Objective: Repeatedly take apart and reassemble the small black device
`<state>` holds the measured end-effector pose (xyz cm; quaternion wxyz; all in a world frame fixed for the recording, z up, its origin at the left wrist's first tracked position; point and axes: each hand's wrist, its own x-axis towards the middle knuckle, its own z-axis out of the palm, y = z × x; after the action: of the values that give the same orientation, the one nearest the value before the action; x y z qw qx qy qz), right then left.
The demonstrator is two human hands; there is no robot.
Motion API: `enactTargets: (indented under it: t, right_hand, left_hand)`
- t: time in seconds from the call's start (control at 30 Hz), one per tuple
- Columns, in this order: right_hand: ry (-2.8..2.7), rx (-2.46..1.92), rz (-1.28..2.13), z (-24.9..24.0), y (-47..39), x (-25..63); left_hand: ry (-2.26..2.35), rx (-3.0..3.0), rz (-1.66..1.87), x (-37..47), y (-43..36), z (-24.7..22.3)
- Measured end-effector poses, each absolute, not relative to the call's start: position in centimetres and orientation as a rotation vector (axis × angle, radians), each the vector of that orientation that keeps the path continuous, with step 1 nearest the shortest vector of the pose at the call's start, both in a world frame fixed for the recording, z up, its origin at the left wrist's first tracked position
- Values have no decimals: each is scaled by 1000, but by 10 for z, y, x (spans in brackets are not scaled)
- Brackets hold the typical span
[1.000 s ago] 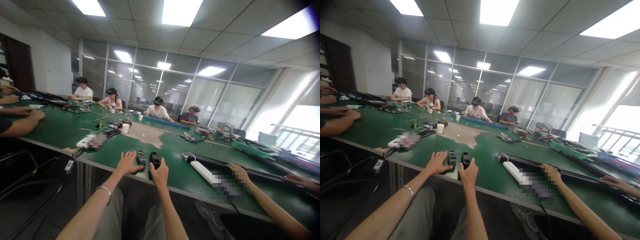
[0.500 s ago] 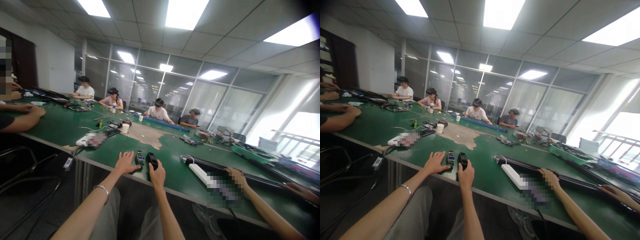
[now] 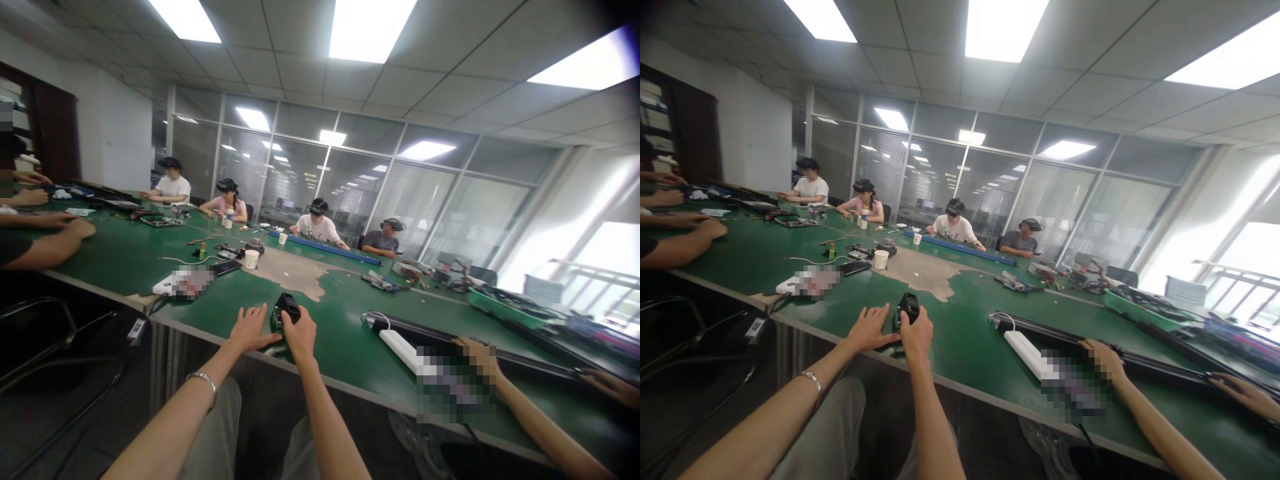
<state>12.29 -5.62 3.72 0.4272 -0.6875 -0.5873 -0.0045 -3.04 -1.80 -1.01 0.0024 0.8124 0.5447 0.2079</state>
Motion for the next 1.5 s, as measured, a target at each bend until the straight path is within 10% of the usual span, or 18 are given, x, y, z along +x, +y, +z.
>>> enactTargets:
  t: [1.5]
  right_hand:
    - [-1266, -1806, -43, -15, -63, 179]
  left_hand:
    - [1615, 2577, 767, -36, -16, -11]
